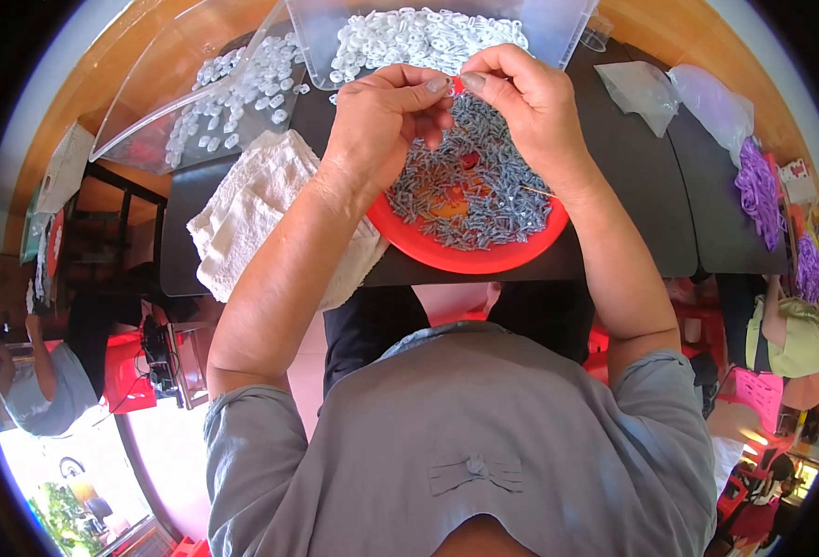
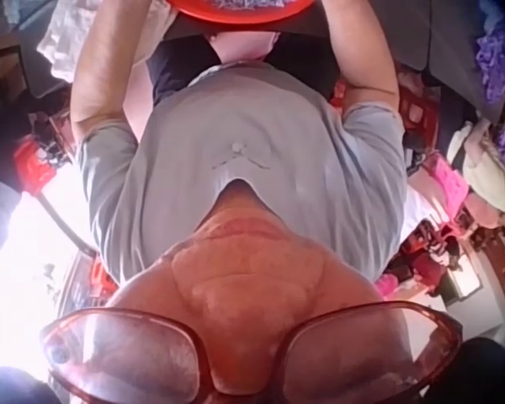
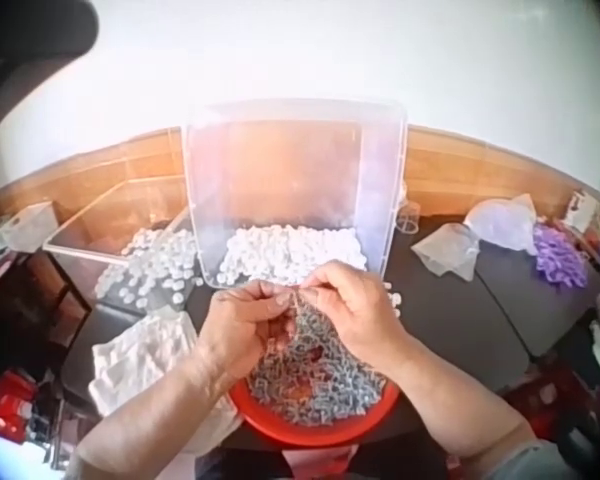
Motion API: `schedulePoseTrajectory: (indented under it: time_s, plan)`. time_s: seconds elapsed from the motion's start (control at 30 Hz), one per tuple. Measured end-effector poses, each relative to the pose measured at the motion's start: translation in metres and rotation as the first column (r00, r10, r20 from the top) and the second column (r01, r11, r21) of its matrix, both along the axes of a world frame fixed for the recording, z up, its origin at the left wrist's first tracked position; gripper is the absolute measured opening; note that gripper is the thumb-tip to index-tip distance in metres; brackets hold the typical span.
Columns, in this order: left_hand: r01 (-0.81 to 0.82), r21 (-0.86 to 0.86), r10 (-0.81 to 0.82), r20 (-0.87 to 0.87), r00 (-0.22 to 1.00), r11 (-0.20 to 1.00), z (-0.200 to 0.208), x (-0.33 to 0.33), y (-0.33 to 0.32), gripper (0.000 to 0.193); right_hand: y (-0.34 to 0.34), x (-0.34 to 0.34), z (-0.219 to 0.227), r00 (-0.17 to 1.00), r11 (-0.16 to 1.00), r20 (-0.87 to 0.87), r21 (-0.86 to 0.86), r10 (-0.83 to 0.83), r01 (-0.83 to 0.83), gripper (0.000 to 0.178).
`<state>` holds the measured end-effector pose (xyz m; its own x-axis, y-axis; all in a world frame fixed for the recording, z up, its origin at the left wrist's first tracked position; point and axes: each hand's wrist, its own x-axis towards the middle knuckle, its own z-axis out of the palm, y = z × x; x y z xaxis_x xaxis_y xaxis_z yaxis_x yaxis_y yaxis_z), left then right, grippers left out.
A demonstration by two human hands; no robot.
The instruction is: Manually inserting blue wire clips into small white circular plastic components.
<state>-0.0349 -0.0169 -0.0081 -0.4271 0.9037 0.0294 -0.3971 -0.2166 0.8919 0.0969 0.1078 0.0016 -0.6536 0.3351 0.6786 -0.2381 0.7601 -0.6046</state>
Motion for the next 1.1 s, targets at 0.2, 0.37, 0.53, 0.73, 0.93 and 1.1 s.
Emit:
schedulePoseTrajectory:
  time_s: [0.2,0.37,0.53,0.73,0.93,1.1]
  plan:
    - [-0.106,-0.035,0.102,-0.104,0.989,0.994,0.006,0.008,-0.002,0.014,0.0,0.0,-0.001,0.999,0.998,0.02,0.057,-0.039,0.038,0.007]
    - [-0.169,-0.035,0.16,-0.18,0.971,0.985,0.006,0.012,-0.001,0.015,0.001,0.0,-0.004,0.997,0.991,0.045,0.114,-0.068,0.063,0.007]
    - [-0.214,-0.037,0.2,-0.23,0.952,0.976,0.009,0.016,-0.002,0.015,0.002,0.0,-0.004,0.994,0.985,0.066,0.149,-0.092,0.081,0.006]
    - [-0.233,-0.029,0.217,-0.263,0.94,0.972,0.009,0.018,-0.002,0.014,0.002,-0.001,-0.005,0.995,0.984,0.066,0.167,-0.073,0.062,0.006]
    - [-0.247,-0.013,0.236,-0.244,0.941,0.969,0.009,0.02,-0.002,0.014,0.0,0.001,-0.003,0.994,0.986,0.079,0.152,-0.075,0.062,0.006]
    - [-0.247,-0.011,0.236,-0.249,0.939,0.969,0.008,0.02,-0.002,0.013,0.0,0.0,-0.003,0.994,0.977,0.08,0.203,-0.08,0.063,0.005]
